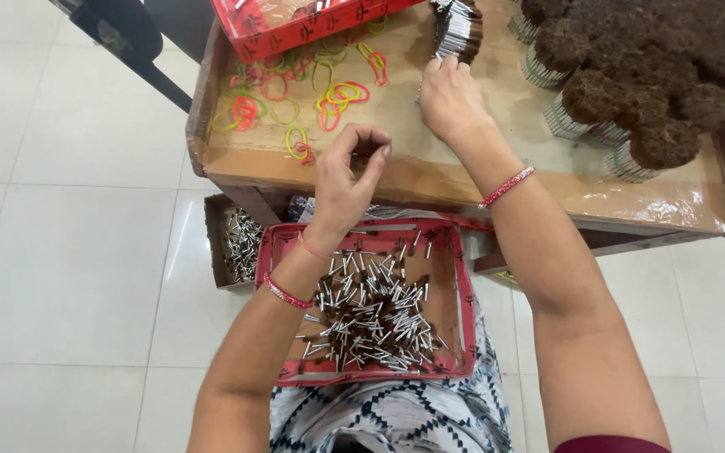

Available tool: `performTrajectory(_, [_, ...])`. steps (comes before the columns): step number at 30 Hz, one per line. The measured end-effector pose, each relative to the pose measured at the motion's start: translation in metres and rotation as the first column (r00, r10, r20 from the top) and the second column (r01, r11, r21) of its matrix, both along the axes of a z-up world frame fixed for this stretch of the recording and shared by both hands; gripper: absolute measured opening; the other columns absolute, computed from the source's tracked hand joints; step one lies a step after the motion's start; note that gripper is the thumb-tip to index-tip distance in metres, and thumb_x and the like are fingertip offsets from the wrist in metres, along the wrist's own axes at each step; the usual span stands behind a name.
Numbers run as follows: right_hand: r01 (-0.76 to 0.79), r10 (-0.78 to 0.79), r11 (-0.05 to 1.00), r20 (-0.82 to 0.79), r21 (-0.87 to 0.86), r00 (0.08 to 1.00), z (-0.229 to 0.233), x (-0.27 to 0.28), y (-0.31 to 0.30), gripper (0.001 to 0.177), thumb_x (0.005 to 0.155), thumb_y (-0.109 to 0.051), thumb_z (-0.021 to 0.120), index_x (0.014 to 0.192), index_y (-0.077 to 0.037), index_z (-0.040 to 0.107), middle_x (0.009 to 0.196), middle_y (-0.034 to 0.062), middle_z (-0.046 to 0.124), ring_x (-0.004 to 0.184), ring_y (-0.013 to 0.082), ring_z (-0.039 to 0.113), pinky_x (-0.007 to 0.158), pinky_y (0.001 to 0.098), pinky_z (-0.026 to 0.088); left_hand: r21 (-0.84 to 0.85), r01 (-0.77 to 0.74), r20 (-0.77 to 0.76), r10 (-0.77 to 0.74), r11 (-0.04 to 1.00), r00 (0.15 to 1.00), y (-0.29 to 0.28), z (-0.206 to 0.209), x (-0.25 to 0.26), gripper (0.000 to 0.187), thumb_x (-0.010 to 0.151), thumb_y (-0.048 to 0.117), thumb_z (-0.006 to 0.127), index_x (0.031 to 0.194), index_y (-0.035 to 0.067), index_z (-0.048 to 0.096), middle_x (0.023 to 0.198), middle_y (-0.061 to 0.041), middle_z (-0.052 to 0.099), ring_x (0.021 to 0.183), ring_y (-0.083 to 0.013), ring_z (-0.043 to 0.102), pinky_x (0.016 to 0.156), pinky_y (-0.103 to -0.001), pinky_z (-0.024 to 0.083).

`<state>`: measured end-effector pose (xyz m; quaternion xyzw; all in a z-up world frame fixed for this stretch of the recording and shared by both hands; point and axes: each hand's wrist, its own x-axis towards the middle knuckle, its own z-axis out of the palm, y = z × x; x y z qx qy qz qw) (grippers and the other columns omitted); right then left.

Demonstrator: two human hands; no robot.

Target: The recorder is gathering metal pins from a tray and bundling them into groups.

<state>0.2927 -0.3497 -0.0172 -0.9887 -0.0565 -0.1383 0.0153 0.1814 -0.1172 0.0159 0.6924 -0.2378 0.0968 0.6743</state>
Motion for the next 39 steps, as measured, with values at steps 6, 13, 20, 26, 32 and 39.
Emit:
performTrajectory(6, [0.041,-0.027,0.991,-0.112,0.126,0.993,0.023,-0.008,-0.021,0.044,0.075,-0.020,0.083,0.105,0.002,0.061,0.096,0.0265,0.068,0.092,0.0439,0.066,0.082,0.0502,0.054,0.000,-0.033,-0.067,0.033,0.999,0.997,0.032,0.009,-0.043,0.010,0.097,0.003,0.069,0.106,-0.001,0.066,0.092,-0.003,0.071,0.083,-0.0064,0.067,0.078,-0.024,0.056])
performTrajectory(13, [-0.065,0.038,-0.065,0.067,0.996,0.997,0.015,-0.034,-0.056,0.022,0.091,0.001,0.071,0.110,-0.001,0.060,0.096,0.0113,0.072,0.083,0.0203,0.071,0.076,0.0340,0.062,0.089,-0.062,0.004,0.062,0.994,0.998,0.054,0.017,-0.066,0.011,0.097,0.004,0.070,0.107,-0.002,0.068,0.096,-0.006,0.074,0.089,-0.0096,0.070,0.083,-0.026,0.058])
performTrajectory(20, [0.249,0.448,-0.460,-0.019,0.852,0.894,0.020,-0.165,0.033,0.025,0.097,0.001,0.063,0.122,0.001,0.062,0.108,0.0101,0.070,0.096,0.0195,0.070,0.090,0.0336,0.061,0.323,-0.057,0.490,-0.115,0.945,0.864,0.034,0.069,-0.083,0.073,0.081,0.020,0.084,0.142,0.000,0.048,0.141,-0.022,0.054,0.133,-0.0373,0.053,0.113,-0.044,0.044])
performTrajectory(26, [0.458,0.524,-0.501,-0.163,0.735,0.836,-0.031,-0.246,0.083,0.035,0.091,0.002,0.063,0.126,-0.005,0.060,0.118,0.0084,0.067,0.107,0.0207,0.068,0.087,0.0362,0.058,0.595,0.280,0.235,-0.497,0.753,0.835,0.042,0.011,-0.091,0.071,0.079,0.025,0.087,0.142,0.013,0.055,0.141,-0.008,0.063,0.137,-0.0284,0.057,0.120,-0.041,0.045])
performTrajectory(32, [0.571,0.477,-0.575,-0.328,0.586,0.816,-0.066,-0.280,0.122,0.040,0.089,-0.008,0.068,0.129,-0.009,0.060,0.122,0.0084,0.067,0.109,0.0205,0.069,0.087,0.0371,0.058,0.521,0.393,0.179,-0.547,0.758,0.817,0.069,-0.004,-0.110,0.077,0.076,0.033,0.086,0.142,0.006,0.054,0.144,-0.013,0.060,0.140,-0.0324,0.052,0.120,-0.050,0.032])
performTrajectory(39, [0.381,0.331,-0.881,-0.209,0.281,0.920,-0.074,-0.271,0.171,0.054,0.099,-0.055,0.050,0.114,-0.005,0.065,0.098,0.0132,0.074,0.090,0.0299,0.071,0.086,0.0460,0.057,-0.368,-0.002,-0.377,-0.147,0.930,0.914,0.042,-0.074,-0.149,0.052,0.110,0.041,0.049,0.143,0.001,0.055,0.143,-0.013,0.061,0.134,-0.0202,0.056,0.112,-0.034,0.044])
